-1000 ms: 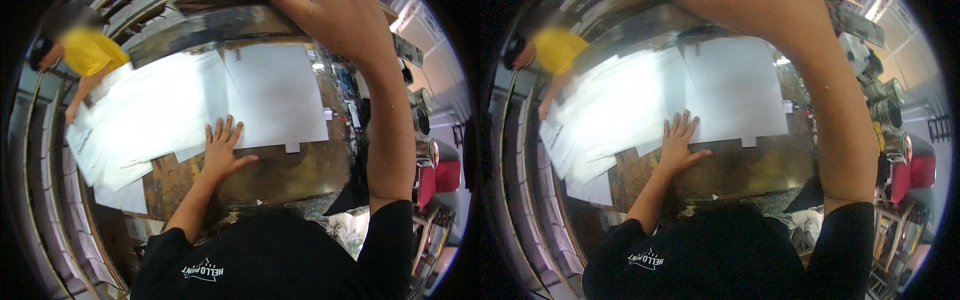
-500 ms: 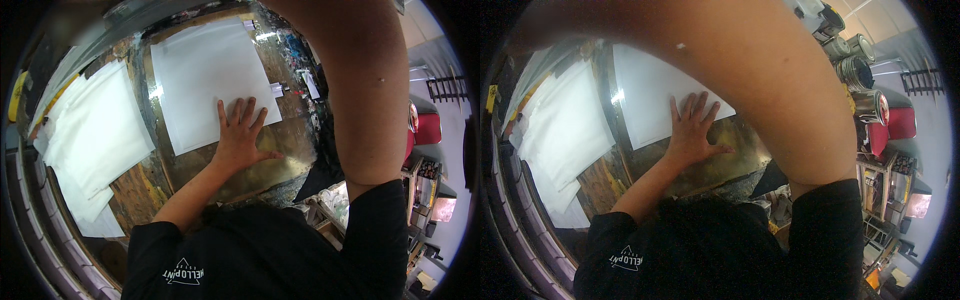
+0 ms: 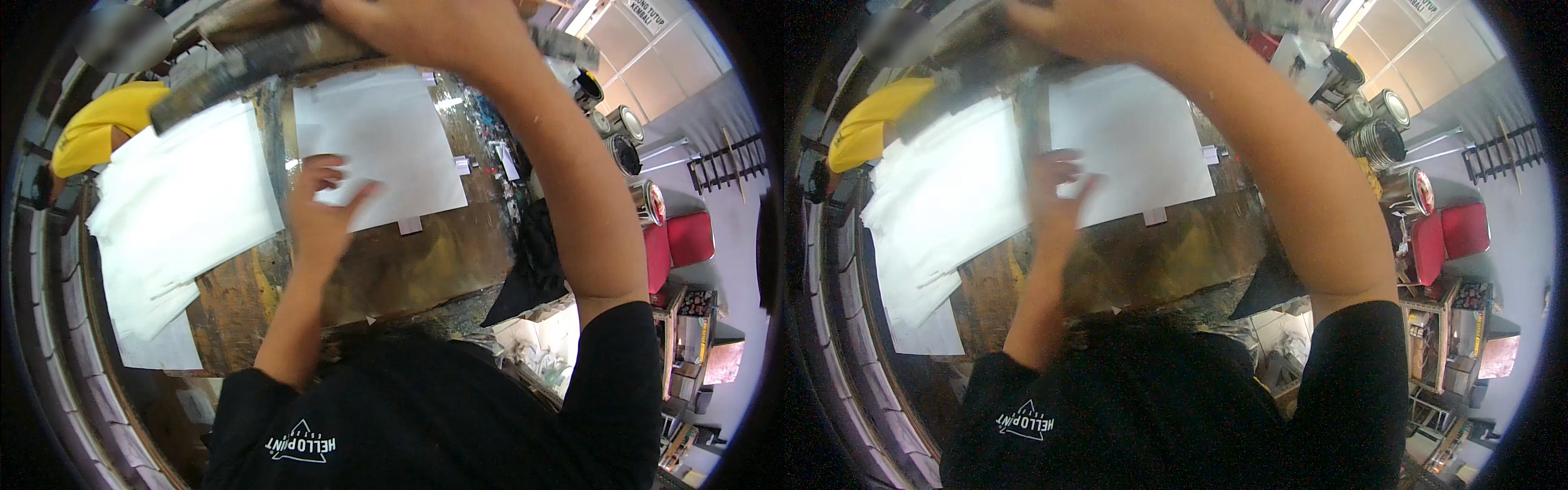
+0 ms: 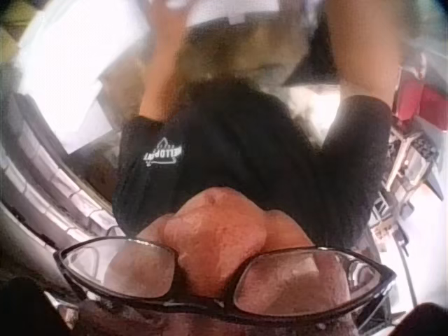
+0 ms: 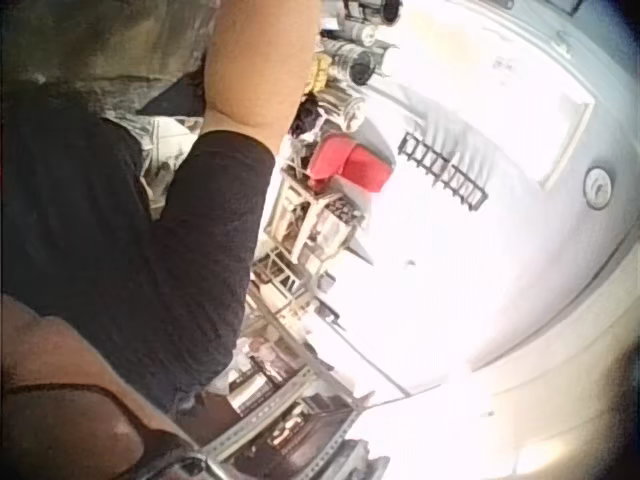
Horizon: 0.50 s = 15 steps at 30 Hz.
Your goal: The person places paper sheets onto a printing surface, lowers a screen frame over them, and applies ink using a squeegee to create a print before lifting the frame and setting the finished paper aside.
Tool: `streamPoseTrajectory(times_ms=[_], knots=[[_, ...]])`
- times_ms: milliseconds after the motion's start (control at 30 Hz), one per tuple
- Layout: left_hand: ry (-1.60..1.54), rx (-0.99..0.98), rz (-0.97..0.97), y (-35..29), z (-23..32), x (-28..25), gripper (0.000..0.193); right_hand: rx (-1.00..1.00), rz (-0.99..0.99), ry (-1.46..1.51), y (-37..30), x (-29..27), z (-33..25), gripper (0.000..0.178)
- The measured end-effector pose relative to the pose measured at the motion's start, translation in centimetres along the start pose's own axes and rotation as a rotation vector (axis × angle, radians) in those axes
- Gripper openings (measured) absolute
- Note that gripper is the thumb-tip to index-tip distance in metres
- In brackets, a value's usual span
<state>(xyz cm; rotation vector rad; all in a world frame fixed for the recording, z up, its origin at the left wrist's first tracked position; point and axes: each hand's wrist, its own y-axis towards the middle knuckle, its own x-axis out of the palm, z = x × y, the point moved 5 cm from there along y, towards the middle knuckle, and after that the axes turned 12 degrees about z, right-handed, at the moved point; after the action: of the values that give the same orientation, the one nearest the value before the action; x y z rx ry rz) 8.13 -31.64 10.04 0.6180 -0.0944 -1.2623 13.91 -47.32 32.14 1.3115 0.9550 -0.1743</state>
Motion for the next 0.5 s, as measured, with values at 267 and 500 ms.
streamPoseTrajectory(times_ms=[267, 500], knots=[[0.044, -0.262, 0.072, -5.9, -4.0, -11.1, 0.113, -0.082, -0.434, 0.033, -15.9, 8.5, 0.7, 0.062], [0.749, -0.050, -0.133, -10.9, -10.3, -10.2, 0.130, -0.012, -0.517, 0.042, -24.5, 11.3, -1.4, 0.055]])
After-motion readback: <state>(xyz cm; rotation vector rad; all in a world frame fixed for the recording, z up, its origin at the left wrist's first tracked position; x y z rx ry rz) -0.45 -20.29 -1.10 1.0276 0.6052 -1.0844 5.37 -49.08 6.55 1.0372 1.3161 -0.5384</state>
